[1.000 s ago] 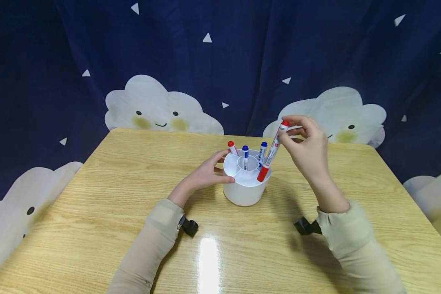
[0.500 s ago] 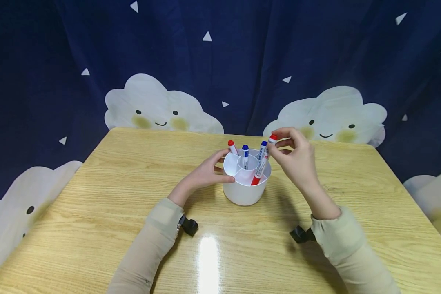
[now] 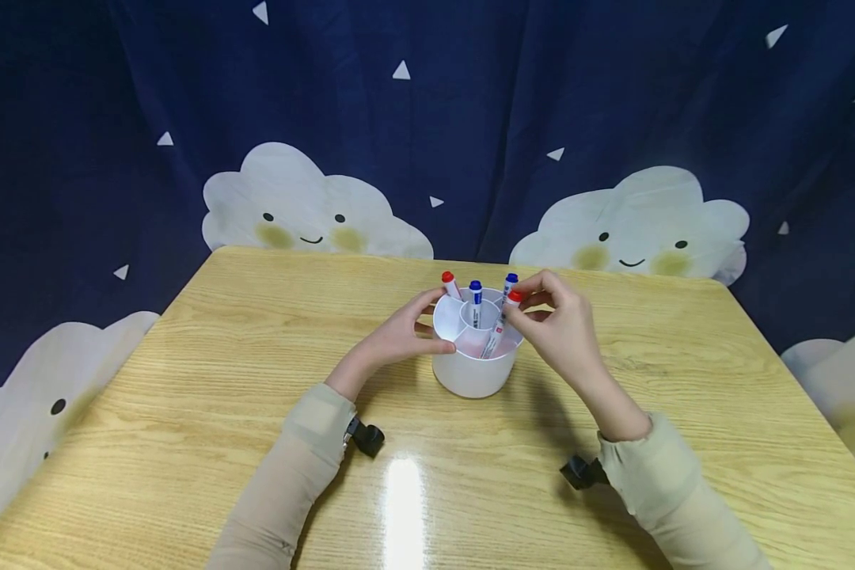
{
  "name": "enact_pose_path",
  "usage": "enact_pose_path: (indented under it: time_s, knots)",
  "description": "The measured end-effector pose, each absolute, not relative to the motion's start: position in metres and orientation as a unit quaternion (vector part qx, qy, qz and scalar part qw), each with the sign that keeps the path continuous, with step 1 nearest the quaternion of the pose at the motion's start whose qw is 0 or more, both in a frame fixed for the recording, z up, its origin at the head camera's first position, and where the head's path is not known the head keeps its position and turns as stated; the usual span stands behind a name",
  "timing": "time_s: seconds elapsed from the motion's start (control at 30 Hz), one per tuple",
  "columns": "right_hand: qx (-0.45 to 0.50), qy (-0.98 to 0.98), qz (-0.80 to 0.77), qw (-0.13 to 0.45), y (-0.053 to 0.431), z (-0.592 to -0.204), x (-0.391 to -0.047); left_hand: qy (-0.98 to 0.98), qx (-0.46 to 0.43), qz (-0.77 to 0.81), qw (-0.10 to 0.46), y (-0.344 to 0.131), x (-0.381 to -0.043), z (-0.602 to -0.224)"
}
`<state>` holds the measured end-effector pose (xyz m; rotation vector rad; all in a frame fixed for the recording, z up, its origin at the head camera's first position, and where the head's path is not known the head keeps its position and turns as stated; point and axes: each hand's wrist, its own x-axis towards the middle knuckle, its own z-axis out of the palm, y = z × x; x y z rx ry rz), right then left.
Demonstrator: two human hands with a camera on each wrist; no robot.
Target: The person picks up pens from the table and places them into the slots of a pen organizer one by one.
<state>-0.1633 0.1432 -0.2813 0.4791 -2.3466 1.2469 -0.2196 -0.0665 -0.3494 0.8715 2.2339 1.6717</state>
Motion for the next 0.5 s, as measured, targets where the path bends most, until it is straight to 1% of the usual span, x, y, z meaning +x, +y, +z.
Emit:
enact_pose_path:
  time_s: [0.13,0.37,0.5]
  knots:
    - [0.18,-0.854,0.44,0.211,0.142,-0.284,-0.16,0.759,0.296,0.57,0.108,-0.066,-0.22,-0.349]
    - [0.203,-0.853,0.433,0.209,0.153,-0.314,-0.177,0.76,0.296,0.569,0.106,-0.066,-0.221,-0.35]
    - [0.202,-0.853,0.433,0.211,0.154,-0.314,-0.178,0.765,0.295,0.563,0.106,-0.067,-0.221,-0.35]
